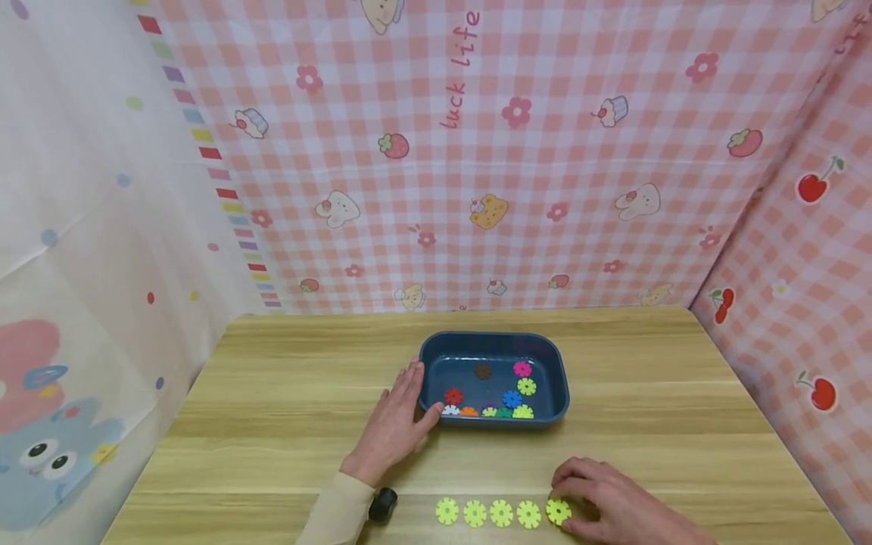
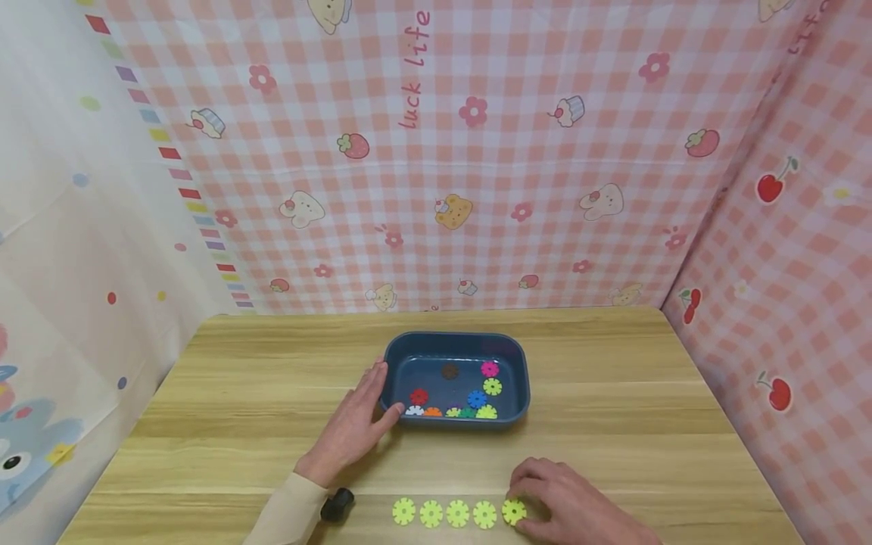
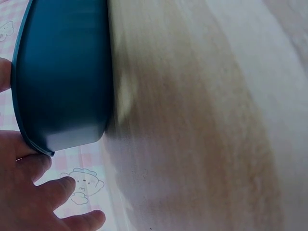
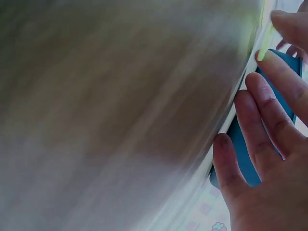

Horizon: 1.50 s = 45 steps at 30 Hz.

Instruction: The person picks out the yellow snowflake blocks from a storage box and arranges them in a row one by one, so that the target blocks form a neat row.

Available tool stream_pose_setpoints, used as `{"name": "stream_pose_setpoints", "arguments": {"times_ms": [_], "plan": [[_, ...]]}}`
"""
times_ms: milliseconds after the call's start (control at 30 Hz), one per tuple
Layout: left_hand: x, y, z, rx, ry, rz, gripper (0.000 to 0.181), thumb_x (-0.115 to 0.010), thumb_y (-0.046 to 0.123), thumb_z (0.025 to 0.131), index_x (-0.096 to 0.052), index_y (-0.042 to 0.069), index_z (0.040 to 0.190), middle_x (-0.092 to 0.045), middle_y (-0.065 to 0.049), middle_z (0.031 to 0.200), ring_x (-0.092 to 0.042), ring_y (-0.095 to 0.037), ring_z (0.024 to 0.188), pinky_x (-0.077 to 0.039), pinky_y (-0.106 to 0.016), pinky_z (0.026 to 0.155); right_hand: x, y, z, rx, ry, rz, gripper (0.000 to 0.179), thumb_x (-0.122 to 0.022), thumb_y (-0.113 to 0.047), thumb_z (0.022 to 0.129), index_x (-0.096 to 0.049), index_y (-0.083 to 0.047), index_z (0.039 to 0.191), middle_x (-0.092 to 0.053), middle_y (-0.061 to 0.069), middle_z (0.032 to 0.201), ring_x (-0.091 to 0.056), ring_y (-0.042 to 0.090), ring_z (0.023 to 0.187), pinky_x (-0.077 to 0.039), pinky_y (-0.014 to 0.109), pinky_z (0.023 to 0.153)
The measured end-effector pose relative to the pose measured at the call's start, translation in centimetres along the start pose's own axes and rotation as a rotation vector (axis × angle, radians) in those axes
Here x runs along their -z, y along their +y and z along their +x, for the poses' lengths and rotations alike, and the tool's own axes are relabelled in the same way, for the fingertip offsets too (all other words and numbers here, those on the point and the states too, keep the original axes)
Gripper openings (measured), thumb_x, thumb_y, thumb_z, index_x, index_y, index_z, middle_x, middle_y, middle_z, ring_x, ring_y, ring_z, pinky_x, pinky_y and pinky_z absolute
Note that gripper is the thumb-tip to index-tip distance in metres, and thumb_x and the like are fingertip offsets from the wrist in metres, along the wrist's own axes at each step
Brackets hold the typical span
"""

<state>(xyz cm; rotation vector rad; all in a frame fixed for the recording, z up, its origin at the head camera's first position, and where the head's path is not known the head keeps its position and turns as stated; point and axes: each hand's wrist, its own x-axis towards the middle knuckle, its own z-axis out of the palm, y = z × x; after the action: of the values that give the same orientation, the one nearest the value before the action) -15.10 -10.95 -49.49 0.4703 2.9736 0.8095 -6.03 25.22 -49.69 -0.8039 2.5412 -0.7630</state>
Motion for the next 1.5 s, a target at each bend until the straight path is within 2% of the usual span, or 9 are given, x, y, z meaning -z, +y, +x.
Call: {"name": "stream_pose_setpoints", "arguments": {"times_ms": [300, 433, 533, 667, 733, 867, 1033, 1200, 1500], "plan": [[-0.2, -0.2, 0.0, 0.005, 0.004, 0.001, 0.081, -0.055, 0.049, 0.105, -0.026, 0.003, 0.164, -0.020, -0.010, 0.172, -0.023, -0.035, 0.156, -0.028, -0.063, 0.120, 0.2, -0.1, 0.1, -0.020, -0.033, 0.025, 0.032, -0.069, -0.058, 0.094, -0.070, -0.040, 0.121, -0.056, -0.021, 0.122, -0.052, 0.006, 0.106, -0.053, 0.033, 0.097], [-0.2, -0.1, 0.0, 0.006, 0.004, 0.002, 0.081, -0.055, 0.050, 0.105, -0.025, 0.004, 0.164, -0.019, -0.010, 0.172, -0.023, -0.035, 0.156, -0.028, -0.063, 0.119, 1.1, -0.9, 0.5, -0.019, -0.011, 0.060, 0.031, -0.068, -0.054, 0.096, -0.071, -0.036, 0.122, -0.060, -0.020, 0.122, -0.055, 0.005, 0.105, -0.054, 0.030, 0.095], [-0.1, -0.1, 0.0, 0.003, 0.006, 0.002, 0.081, -0.055, 0.050, 0.105, -0.025, 0.003, 0.164, -0.019, -0.010, 0.172, -0.023, -0.036, 0.156, -0.028, -0.064, 0.119, 2.1, -1.6, 0.9, 0.054, 0.100, 0.025, 0.024, -0.071, -0.042, 0.098, -0.072, -0.030, 0.119, -0.063, -0.018, 0.120, -0.059, 0.005, 0.104, -0.057, 0.030, 0.092], [-0.1, -0.2, 0.1, 0.001, 0.008, 0.005, 0.081, -0.055, 0.050, 0.105, -0.026, 0.003, 0.164, -0.019, -0.010, 0.172, -0.023, -0.036, 0.156, -0.028, -0.064, 0.119, 3.3, -2.2, 1.9, 0.235, 0.362, -0.096, 0.023, -0.080, -0.018, 0.092, -0.074, -0.024, 0.113, -0.069, -0.013, 0.115, -0.066, 0.009, 0.103, -0.059, 0.030, 0.088], [-0.2, -0.3, 0.1, -0.001, 0.009, 0.003, 0.081, -0.055, 0.050, 0.105, -0.026, 0.003, 0.164, -0.020, -0.010, 0.172, -0.024, -0.036, 0.156, -0.028, -0.064, 0.119, 3.8, -2.3, 2.7, 0.304, 0.475, -0.132, 0.027, -0.082, -0.009, 0.088, -0.074, -0.022, 0.111, -0.071, -0.012, 0.112, -0.068, 0.009, 0.101, -0.057, 0.024, 0.089], [-0.2, -0.4, 0.1, -0.006, 0.007, 0.006, 0.081, -0.055, 0.050, 0.105, -0.026, 0.003, 0.164, -0.020, -0.010, 0.172, -0.024, -0.036, 0.156, -0.028, -0.064, 0.119, 4.8, -2.4, 4.5, 0.349, 0.573, -0.131, 0.028, -0.082, -0.003, 0.086, -0.075, -0.017, 0.109, -0.072, -0.010, 0.109, -0.069, 0.009, 0.098, -0.055, 0.020, 0.087], [0.0, -0.3, 0.0, -0.017, 0.007, 0.009, 0.081, -0.054, 0.051, 0.105, -0.026, 0.003, 0.164, -0.020, -0.010, 0.172, -0.024, -0.036, 0.155, -0.028, -0.065, 0.119, 5.8, -2.5, 6.9, 0.269, 0.515, -0.081, 0.021, -0.078, -0.011, 0.093, -0.076, -0.019, 0.113, -0.072, -0.009, 0.113, -0.068, 0.012, 0.103, -0.060, 0.036, 0.083], [0.0, -0.3, 0.0, -0.022, 0.008, 0.010, 0.081, -0.053, 0.051, 0.105, -0.026, 0.003, 0.164, -0.020, -0.010, 0.172, -0.024, -0.036, 0.155, -0.028, -0.065, 0.118, 6.3, -2.1, 9.1, 0.208, 0.390, -0.059, 0.021, -0.072, -0.022, 0.099, -0.075, -0.022, 0.120, -0.070, -0.005, 0.124, -0.065, 0.024, 0.121, -0.055, 0.050, 0.099], [0.0, -0.4, 0.0, -0.020, 0.006, 0.002, 0.080, -0.055, 0.050, 0.105, -0.027, 0.002, 0.163, -0.020, -0.010, 0.172, -0.025, -0.037, 0.155, -0.028, -0.066, 0.118, 6.7, -1.3, 12.0, 0.217, 0.141, 0.068, 0.032, -0.057, -0.037, 0.107, -0.071, -0.020, 0.131, -0.071, -0.004, 0.126, -0.066, 0.016, 0.118, -0.055, 0.049, 0.098]]}}
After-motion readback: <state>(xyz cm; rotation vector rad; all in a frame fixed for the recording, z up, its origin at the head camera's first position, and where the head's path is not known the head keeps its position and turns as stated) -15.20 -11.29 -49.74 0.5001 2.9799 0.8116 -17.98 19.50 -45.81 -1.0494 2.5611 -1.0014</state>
